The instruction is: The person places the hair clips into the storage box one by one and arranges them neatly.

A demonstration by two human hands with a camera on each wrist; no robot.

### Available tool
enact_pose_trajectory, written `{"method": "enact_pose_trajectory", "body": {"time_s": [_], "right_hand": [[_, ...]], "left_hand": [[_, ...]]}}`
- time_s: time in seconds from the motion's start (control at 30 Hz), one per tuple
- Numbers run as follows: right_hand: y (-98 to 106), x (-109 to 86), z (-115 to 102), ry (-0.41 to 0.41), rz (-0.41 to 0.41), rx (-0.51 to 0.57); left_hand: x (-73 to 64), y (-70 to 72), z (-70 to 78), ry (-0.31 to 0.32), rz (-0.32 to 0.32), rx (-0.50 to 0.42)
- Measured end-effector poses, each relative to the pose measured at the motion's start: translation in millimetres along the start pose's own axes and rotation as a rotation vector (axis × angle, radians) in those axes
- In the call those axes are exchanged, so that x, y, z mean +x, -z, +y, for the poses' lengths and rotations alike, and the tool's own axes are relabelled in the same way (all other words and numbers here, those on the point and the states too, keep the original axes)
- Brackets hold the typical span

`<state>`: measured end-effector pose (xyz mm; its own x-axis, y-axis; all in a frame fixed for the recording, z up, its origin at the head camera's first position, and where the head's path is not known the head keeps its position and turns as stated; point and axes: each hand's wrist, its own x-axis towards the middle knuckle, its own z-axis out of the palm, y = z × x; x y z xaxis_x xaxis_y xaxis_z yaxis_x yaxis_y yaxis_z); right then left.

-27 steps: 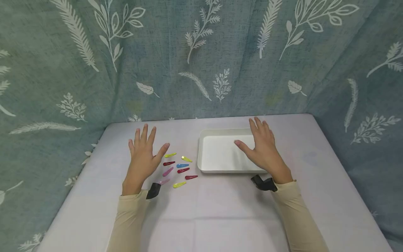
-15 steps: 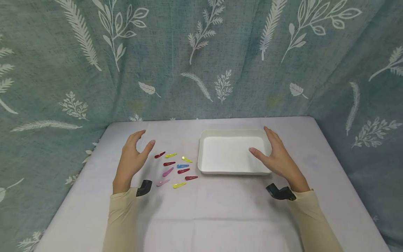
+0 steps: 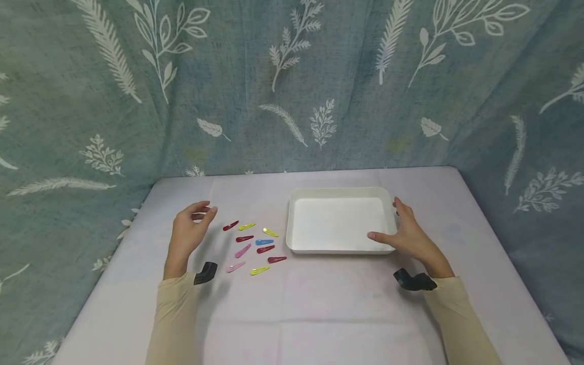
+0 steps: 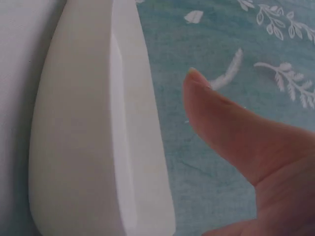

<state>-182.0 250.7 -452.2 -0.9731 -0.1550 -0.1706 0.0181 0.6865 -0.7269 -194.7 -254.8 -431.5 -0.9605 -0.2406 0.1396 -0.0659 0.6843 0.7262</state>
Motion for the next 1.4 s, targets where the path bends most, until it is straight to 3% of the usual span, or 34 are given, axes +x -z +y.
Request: {"method": "enact_pose_trajectory", "body": {"time_s": [0.43,0.87,1.17,1.4], "right_hand": [[-10,5.7,11,-0.048,-0.074,-0.005],[-17,7.7,14,-0.033,-0.091,0.042],[-21,9.4,13,-0.044,-0.070,0.024],[-24,11.8,13,-0.047,-0.057,0.034]], "left_hand": [[7.0,-10.2,-18.8,0.141,-0.020,0.002],[11.1,-15.8,-37.3,0.210,-0.132,0.054],[12.5,-23.9,-47.1,0.236,-0.135,0.112],[10.9,-28.7,-46.6,0.244,-0.130,0.152]]}}
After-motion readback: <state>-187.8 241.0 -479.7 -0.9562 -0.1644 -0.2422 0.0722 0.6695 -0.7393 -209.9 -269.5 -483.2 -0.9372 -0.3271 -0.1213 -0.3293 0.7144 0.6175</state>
